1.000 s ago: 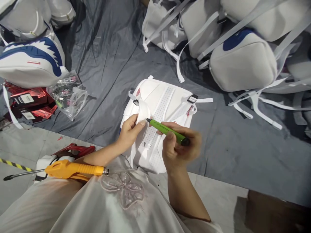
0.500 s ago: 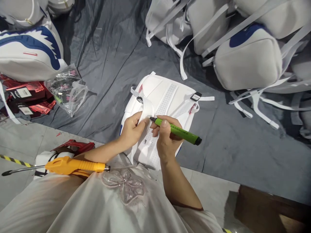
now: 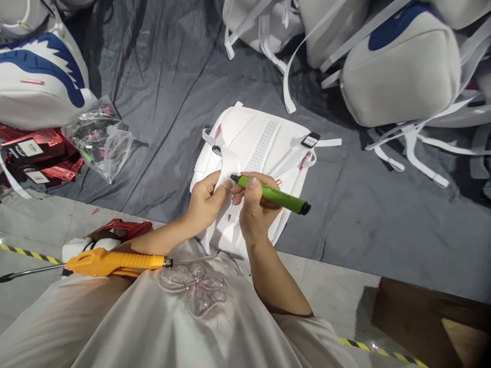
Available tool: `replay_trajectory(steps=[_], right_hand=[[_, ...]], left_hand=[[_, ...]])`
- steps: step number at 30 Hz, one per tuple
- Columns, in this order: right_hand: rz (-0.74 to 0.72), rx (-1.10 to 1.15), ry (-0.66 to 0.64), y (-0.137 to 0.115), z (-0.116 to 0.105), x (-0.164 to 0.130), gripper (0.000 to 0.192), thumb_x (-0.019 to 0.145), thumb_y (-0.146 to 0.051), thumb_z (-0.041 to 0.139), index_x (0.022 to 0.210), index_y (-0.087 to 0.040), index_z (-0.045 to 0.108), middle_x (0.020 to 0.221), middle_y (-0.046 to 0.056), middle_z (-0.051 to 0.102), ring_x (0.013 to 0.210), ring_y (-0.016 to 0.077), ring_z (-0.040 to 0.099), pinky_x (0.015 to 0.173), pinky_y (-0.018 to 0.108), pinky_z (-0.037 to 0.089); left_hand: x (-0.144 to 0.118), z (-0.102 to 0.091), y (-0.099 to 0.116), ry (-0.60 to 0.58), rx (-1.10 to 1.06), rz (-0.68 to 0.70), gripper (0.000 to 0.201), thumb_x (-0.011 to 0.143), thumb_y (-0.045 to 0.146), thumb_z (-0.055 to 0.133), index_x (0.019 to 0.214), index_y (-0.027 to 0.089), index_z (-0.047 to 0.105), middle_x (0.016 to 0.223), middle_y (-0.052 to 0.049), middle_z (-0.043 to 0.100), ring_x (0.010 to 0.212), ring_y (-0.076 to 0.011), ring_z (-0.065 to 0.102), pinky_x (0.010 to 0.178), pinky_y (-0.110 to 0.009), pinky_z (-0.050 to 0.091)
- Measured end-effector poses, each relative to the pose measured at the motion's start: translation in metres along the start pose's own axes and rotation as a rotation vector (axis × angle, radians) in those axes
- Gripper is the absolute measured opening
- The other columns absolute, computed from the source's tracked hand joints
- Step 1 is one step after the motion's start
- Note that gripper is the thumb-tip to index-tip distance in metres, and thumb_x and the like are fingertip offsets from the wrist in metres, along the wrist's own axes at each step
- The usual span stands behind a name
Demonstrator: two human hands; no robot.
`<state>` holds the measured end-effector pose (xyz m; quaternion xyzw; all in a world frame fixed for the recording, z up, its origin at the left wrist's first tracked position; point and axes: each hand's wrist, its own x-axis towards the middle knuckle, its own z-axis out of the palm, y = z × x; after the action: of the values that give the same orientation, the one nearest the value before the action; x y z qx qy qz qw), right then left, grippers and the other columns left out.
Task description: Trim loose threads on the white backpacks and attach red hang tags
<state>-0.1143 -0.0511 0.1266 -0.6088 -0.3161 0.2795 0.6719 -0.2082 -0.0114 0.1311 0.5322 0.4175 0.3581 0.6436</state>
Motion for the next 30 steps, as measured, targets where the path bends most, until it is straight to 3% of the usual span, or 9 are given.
replay_trajectory(steps=[14, 20, 25, 30], right_hand=[[0.031, 0.034, -0.052, 0.002, 0.0, -0.002, 0.032, 0.093, -0.053, 0.06, 0.088, -0.021, 0.062, 0.062, -0.004, 0.063, 0.045, 0.0091, 0.054, 0.045, 0.024, 0.044], [0.054, 0.007, -0.04, 0.005, 0.001, -0.003, 0.033, 0.093, -0.054, 0.059, 0.09, -0.022, 0.062, 0.064, -0.004, 0.063, 0.046, 0.0094, 0.054, 0.047, 0.025, 0.046], [0.061, 0.024, 0.044, 0.009, 0.0, -0.003, 0.033, 0.096, -0.054, 0.055, 0.09, -0.022, 0.06, 0.063, -0.005, 0.061, 0.046, 0.0091, 0.053, 0.047, 0.025, 0.045], [0.015, 0.016, -0.07, 0.008, -0.002, -0.005, 0.03, 0.093, -0.052, 0.06, 0.093, -0.023, 0.063, 0.067, -0.004, 0.065, 0.047, 0.0097, 0.055, 0.048, 0.026, 0.046]], left_hand=[[-0.003, -0.004, -0.008, 0.028, -0.012, -0.014, 0.022, 0.09, 0.037, 0.063, 0.082, 0.017, 0.067, 0.071, 0.002, 0.062, 0.07, -0.0125, 0.055, 0.068, -0.024, 0.043], [-0.004, -0.006, -0.011, 0.019, -0.05, -0.057, 0.026, 0.089, 0.043, 0.066, 0.083, 0.018, 0.068, 0.073, 0.001, 0.063, 0.069, -0.0128, 0.055, 0.068, -0.024, 0.043], [-0.005, -0.007, -0.014, 0.015, -0.13, -0.114, 0.028, 0.085, 0.046, 0.071, 0.089, 0.019, 0.07, 0.076, 0.001, 0.065, 0.068, -0.0132, 0.055, 0.067, -0.025, 0.044], [-0.004, -0.007, -0.016, -0.005, -0.151, -0.1, 0.023, 0.089, 0.042, 0.067, 0.085, 0.019, 0.068, 0.073, 0.001, 0.063, 0.07, -0.0126, 0.056, 0.069, -0.024, 0.045]])
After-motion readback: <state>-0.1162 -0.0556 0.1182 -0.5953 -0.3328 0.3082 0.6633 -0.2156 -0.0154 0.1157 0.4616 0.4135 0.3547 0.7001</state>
